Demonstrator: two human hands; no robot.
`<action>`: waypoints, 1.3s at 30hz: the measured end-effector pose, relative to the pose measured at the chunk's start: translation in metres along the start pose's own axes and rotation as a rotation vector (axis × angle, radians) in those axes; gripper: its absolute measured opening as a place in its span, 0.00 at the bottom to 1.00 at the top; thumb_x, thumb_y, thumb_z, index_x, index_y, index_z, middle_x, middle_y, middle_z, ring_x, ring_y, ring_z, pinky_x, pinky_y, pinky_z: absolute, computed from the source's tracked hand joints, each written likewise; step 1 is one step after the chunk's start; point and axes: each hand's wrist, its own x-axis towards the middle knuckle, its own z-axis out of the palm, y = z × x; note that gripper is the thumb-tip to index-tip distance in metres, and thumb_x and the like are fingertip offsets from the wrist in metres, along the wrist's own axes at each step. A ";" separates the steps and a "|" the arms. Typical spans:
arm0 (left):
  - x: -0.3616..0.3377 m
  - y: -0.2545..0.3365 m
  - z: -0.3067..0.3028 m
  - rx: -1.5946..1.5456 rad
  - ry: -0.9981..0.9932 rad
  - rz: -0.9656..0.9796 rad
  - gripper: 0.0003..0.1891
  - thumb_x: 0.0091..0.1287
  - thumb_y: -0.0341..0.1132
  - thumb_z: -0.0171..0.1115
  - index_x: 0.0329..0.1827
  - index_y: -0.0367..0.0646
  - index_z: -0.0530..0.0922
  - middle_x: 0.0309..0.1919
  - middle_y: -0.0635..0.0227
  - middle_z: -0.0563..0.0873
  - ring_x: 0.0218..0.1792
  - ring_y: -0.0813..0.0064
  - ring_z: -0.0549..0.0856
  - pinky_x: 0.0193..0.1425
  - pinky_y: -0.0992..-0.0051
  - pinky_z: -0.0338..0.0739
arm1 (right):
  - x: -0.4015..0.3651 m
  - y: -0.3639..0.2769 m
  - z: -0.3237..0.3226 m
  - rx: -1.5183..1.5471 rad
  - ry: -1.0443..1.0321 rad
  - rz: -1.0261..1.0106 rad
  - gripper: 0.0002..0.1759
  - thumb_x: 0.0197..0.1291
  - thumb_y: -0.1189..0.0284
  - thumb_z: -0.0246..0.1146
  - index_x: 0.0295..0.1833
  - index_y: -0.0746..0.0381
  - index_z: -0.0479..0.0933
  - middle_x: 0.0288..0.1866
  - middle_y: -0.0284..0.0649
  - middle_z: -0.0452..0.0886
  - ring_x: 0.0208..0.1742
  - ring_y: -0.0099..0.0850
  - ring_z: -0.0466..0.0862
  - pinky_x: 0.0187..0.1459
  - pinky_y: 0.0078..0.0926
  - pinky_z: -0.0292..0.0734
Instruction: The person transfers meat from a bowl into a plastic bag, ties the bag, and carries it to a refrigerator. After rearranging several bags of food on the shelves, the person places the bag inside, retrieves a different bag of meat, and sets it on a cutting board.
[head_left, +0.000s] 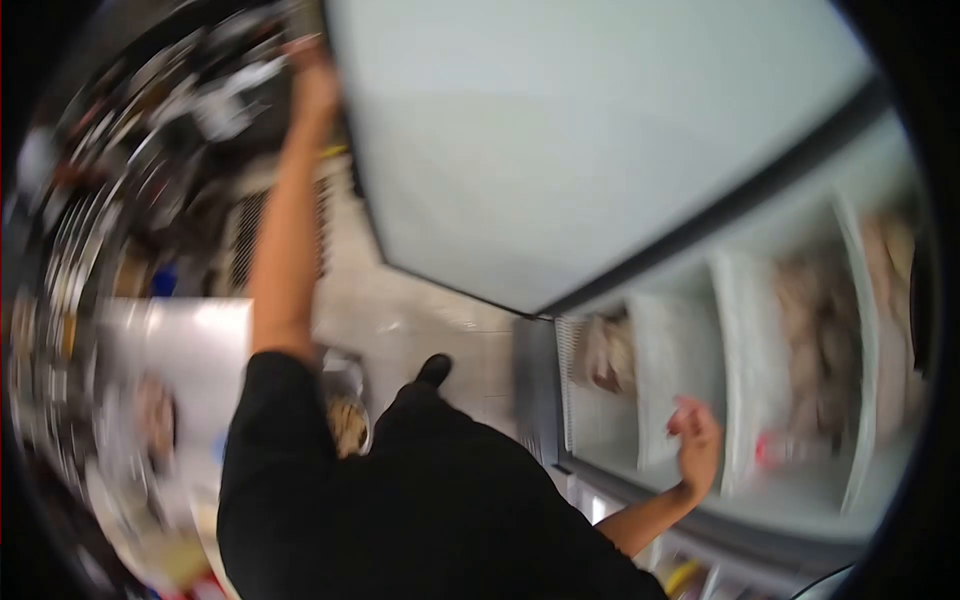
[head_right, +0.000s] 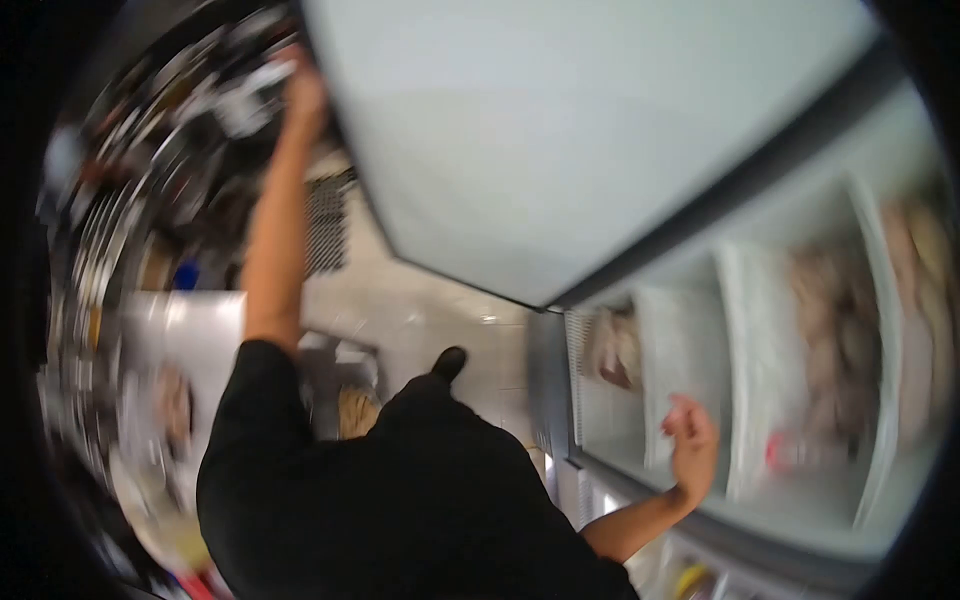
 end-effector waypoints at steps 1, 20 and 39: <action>-0.024 0.004 -0.008 0.159 0.104 0.085 0.49 0.61 0.78 0.22 0.50 0.31 0.63 0.44 0.52 0.71 0.49 0.64 0.69 0.55 0.64 0.64 | 0.006 0.008 0.026 0.026 -0.253 0.035 0.16 0.68 0.67 0.57 0.53 0.69 0.76 0.28 0.32 0.76 0.30 0.20 0.74 0.34 0.19 0.70; -0.294 -0.006 -0.027 0.133 0.646 0.625 0.46 0.56 0.78 0.46 0.36 0.33 0.73 0.32 0.50 0.80 0.37 0.49 0.80 0.44 0.57 0.73 | 0.027 0.079 0.172 -0.143 -0.884 0.017 0.11 0.63 0.70 0.62 0.46 0.66 0.77 0.24 0.31 0.75 0.25 0.20 0.78 0.24 0.17 0.70; -0.504 0.005 -0.005 0.285 0.296 0.723 0.39 0.47 0.67 0.68 0.42 0.37 0.70 0.37 0.58 0.74 0.39 0.58 0.74 0.46 0.62 0.63 | -0.096 0.269 0.272 -0.726 -0.999 -0.361 0.27 0.59 0.58 0.64 0.55 0.68 0.74 0.51 0.56 0.81 0.48 0.51 0.82 0.51 0.39 0.75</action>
